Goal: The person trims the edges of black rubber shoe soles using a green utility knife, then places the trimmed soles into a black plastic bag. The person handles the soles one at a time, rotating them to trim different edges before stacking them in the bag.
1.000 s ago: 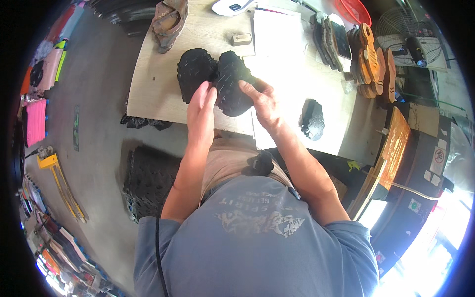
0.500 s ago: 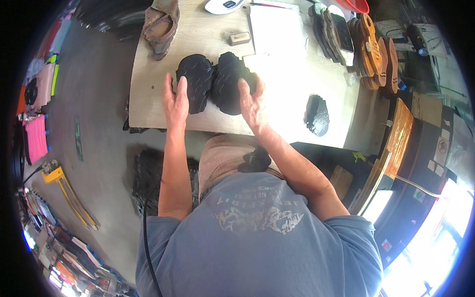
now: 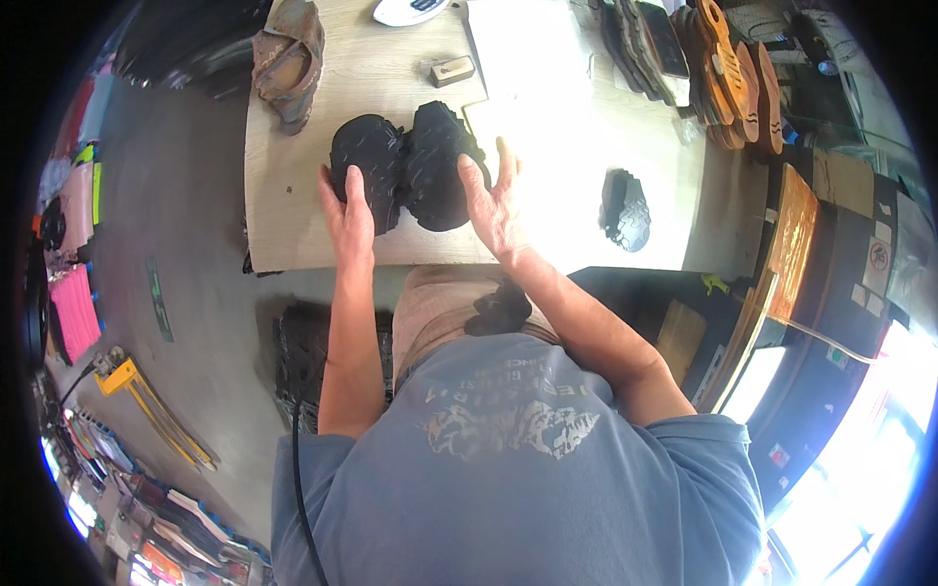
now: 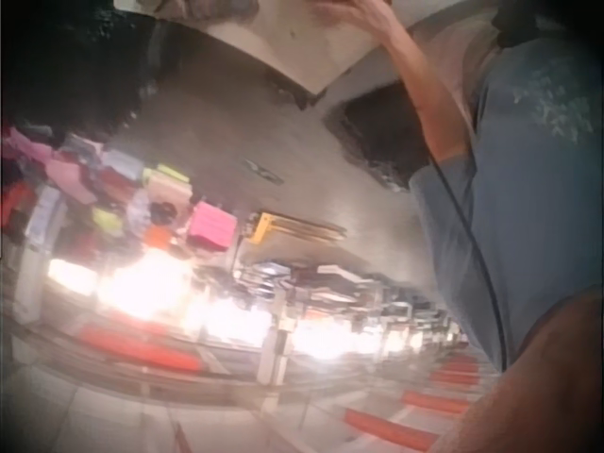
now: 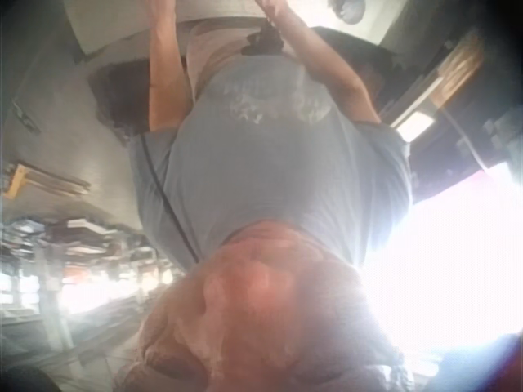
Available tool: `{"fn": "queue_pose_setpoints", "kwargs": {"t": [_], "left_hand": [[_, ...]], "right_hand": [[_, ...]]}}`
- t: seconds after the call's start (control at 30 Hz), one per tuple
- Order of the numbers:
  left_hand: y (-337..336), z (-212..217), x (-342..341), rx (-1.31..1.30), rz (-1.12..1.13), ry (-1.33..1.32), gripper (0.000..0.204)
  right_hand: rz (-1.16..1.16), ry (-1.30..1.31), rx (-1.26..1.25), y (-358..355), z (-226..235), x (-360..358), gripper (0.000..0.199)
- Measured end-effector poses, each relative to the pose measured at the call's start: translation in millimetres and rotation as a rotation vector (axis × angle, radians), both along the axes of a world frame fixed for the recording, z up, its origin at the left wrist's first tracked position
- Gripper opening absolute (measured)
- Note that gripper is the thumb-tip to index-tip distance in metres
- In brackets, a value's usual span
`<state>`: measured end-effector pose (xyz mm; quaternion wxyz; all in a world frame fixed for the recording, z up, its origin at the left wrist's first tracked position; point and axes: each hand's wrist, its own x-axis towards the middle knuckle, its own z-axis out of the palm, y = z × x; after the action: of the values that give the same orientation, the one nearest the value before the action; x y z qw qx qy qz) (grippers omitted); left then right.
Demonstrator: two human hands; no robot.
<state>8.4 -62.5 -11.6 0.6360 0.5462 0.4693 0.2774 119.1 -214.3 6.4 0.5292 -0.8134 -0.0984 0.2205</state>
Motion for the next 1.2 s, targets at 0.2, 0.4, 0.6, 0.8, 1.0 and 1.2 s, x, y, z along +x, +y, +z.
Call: {"fn": "queue_pose_setpoints", "kwargs": {"t": [0.2, 0.4, 0.6, 0.8, 1.0, 1.2], "left_hand": [[-2, 29, -6, 0.199, 0.059, 0.228, 0.072], [-41, 85, 24, 0.58, -0.095, -0.328, 0.04], [-134, 50, 90, -0.132, -0.639, -0.303, 0.034], [-260, -40, 165, -0.437, -0.909, 0.06, 0.058], [-310, -72, 177, -0.216, -0.759, 0.297, 0.045], [-318, -68, 177, -0.232, -0.683, 0.307, 0.055]], "right_hand": [[0.191, -0.237, -0.002, 3, -7, -7, 0.078], [0.045, -0.329, 0.036, -81, -23, 41, 0.061], [-0.23, -0.532, -0.504, -245, -43, 139, 0.07], [0.132, -0.084, -0.708, -311, -48, 170, 0.072], [0.186, 0.05, -0.612, -315, -53, 182, 0.075], [0.163, 0.25, -0.507, -317, -55, 196, 0.089]]}}
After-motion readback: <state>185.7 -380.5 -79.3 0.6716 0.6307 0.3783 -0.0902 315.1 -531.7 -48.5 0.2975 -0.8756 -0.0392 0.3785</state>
